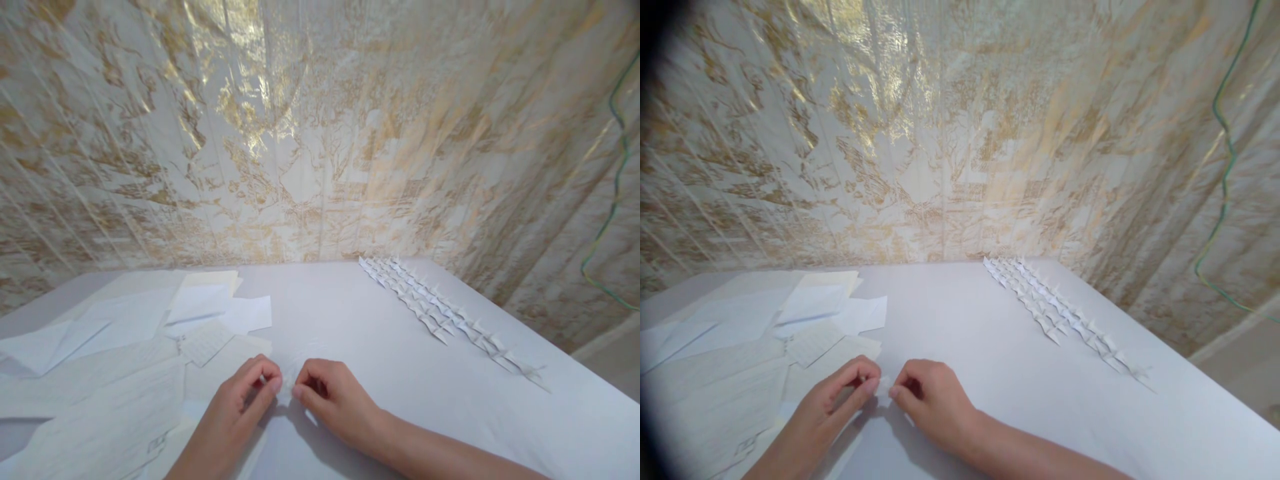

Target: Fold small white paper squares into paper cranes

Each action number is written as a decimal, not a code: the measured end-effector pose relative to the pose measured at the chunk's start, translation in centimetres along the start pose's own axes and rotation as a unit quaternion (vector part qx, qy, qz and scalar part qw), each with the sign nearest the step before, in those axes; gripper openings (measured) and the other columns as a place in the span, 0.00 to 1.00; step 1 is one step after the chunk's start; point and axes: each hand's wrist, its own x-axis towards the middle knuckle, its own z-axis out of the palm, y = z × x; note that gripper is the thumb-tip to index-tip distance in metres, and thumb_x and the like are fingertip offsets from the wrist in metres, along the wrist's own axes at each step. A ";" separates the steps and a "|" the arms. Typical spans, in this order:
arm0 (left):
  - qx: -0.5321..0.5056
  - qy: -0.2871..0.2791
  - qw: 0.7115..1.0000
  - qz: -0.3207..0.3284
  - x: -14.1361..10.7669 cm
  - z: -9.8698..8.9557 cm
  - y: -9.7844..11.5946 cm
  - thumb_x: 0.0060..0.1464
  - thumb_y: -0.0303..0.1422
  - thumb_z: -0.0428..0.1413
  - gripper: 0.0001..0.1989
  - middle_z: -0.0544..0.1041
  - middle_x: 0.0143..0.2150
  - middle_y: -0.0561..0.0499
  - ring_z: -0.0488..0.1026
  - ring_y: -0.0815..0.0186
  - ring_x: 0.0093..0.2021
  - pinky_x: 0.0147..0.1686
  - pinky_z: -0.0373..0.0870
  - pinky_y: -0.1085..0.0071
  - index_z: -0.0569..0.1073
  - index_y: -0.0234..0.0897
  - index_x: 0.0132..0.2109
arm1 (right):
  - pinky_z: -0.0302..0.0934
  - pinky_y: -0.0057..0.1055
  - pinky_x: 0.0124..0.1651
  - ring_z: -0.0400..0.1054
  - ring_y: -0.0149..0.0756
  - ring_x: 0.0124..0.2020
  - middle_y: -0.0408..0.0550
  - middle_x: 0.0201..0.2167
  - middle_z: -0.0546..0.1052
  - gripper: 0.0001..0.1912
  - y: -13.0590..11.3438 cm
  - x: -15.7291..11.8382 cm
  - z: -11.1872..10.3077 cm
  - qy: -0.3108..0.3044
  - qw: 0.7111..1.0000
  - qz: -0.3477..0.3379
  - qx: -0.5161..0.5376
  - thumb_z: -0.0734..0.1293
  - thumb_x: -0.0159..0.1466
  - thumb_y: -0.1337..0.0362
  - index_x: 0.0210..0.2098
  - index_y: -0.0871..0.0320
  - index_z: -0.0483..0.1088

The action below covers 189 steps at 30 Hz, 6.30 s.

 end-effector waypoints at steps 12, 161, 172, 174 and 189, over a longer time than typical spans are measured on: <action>0.078 -0.014 0.997 0.016 -0.3 0.4 0.0 0.63 0.44 0.51 0.14 0.73 0.30 0.55 0.70 0.62 0.33 0.35 0.63 0.69 0.71 0.43 0.32 | 0.50 0.23 0.28 0.55 0.27 0.24 0.34 0.21 0.64 0.06 -0.3 0.3 0.2 -0.014 0.999 0.001 0.052 0.66 0.58 0.74 0.29 0.59 0.70; 0.218 0.013 0.974 0.067 1.4 2.5 -0.6 0.54 0.28 0.48 0.05 0.72 0.30 0.53 0.71 0.60 0.31 0.35 0.66 0.66 0.67 0.43 0.34 | 0.57 0.32 0.50 0.67 0.35 0.41 0.41 0.33 0.76 0.08 1.3 2.0 -1.8 -0.039 0.981 -0.079 -0.171 0.76 0.59 0.74 0.29 0.56 0.77; 0.158 -0.037 0.986 0.043 1.5 1.1 0.8 0.57 0.33 0.47 0.09 0.76 0.28 0.55 0.72 0.63 0.29 0.33 0.66 0.69 0.71 0.42 0.34 | 0.55 0.35 0.50 0.65 0.40 0.45 0.44 0.36 0.76 0.09 0.3 2.2 -0.9 -0.026 0.981 -0.014 -0.193 0.80 0.55 0.67 0.29 0.56 0.78; 0.142 -0.031 0.988 0.049 1.6 1.1 0.8 0.57 0.33 0.48 0.09 0.77 0.30 0.54 0.72 0.62 0.30 0.34 0.67 0.68 0.71 0.43 0.33 | 0.55 0.36 0.51 0.64 0.41 0.46 0.44 0.38 0.76 0.09 0.2 2.3 -0.8 -0.030 0.979 -0.007 -0.203 0.80 0.54 0.67 0.30 0.56 0.78; 0.174 -0.020 0.983 0.057 1.5 1.3 0.1 0.57 0.33 0.52 0.04 0.75 0.36 0.51 0.72 0.58 0.39 0.41 0.67 0.63 0.70 0.42 0.34 | 0.55 0.38 0.49 0.65 0.42 0.45 0.45 0.36 0.76 0.08 0.6 2.9 -0.6 -0.037 0.977 -0.001 -0.211 0.79 0.53 0.71 0.26 0.57 0.77</action>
